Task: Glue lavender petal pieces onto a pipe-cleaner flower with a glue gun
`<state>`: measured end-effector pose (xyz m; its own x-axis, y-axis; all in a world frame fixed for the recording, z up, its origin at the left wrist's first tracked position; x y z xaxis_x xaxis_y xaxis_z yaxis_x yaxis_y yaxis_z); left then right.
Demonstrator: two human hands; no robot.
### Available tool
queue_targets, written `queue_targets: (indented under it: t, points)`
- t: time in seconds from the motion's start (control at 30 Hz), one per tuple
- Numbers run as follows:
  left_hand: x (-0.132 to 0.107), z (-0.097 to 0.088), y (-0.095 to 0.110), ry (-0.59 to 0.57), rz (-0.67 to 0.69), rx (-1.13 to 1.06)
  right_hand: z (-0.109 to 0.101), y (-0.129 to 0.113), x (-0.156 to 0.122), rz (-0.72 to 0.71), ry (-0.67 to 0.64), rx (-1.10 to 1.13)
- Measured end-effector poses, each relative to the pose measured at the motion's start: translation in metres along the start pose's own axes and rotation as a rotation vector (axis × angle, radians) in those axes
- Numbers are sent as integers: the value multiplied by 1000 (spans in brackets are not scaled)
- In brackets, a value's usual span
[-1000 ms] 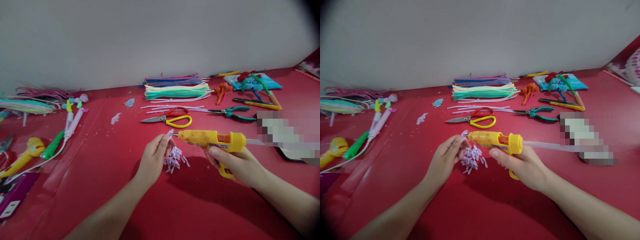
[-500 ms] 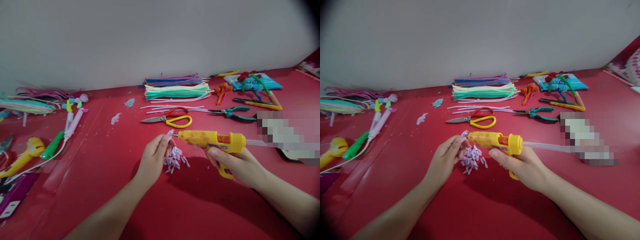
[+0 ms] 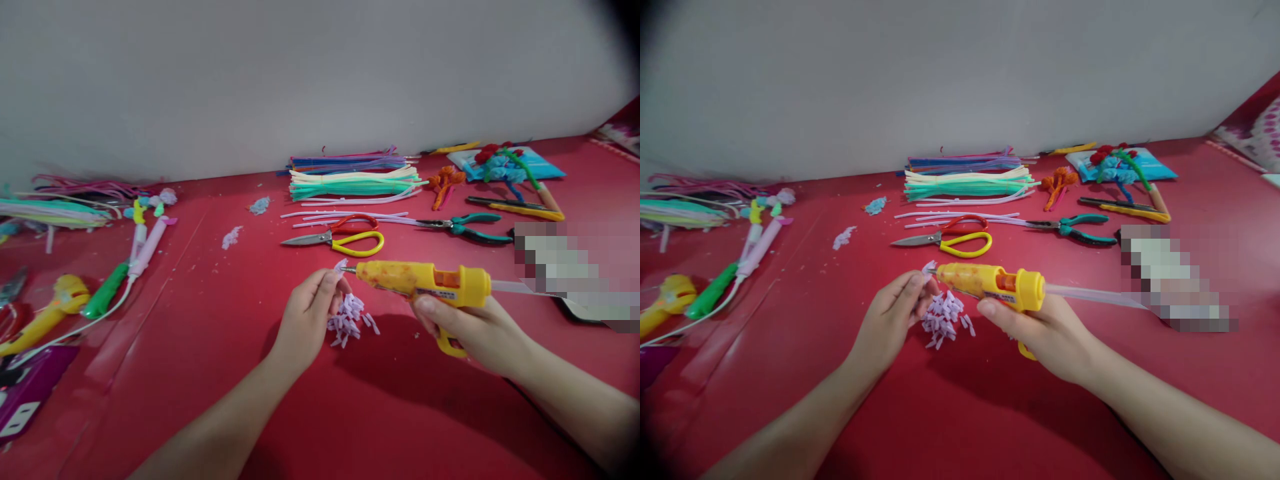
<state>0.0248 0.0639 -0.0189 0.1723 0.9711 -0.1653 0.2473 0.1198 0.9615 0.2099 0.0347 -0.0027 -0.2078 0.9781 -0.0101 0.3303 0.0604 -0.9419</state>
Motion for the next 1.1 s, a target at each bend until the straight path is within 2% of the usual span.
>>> queue_targets:
  t: [0.17, 0.37, 0.43, 0.53, 0.63, 0.7, 0.83, 0.9, 0.97, 1.03, 1.1]
  points:
    - [-2, -2, 4, 29, 46, 94, 4, -10, -2, -77, -3, -167]
    - [2, -11, 8, 90, 72, 133, 1, -25, 2, -265, 56, -683]
    - [4, -16, 8, 111, 66, 117, 1, -20, 4, -271, 12, -820]
    - [6, -19, 9, 120, 69, 94, -2, 1, 4, -197, -118, -968]
    - [5, -17, 9, 96, 55, 98, -10, 21, 0, -167, -215, -1041]
    - [5, -14, 7, 63, 37, 116, -17, 24, -2, -175, -240, -1045]
    - [4, -9, 5, 17, 23, 127, -21, 1, 3, -231, -170, -967]
    - [4, -6, 6, -4, 26, 111, -9, -18, 7, -296, -135, -882]
    - [2, -4, 9, -27, 35, 87, 15, -28, 9, -342, -213, -815]
    - [1, -3, 12, -34, 43, 69, 41, -30, 10, -399, -283, -865]
    - [0, -3, 14, -25, 44, 59, 58, -30, 11, -448, -274, -955]
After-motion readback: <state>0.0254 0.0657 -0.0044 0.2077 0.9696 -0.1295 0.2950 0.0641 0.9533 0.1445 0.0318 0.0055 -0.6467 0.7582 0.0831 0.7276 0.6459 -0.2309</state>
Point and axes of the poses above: each hand's wrist, its own x-axis towards the middle knuckle, its own z-axis out of the palm, y = z × x, the point moved 7 cm from there along x, towards the middle knuckle, and after that the axes turned 3 degrees about x, right-handed, at the moved point
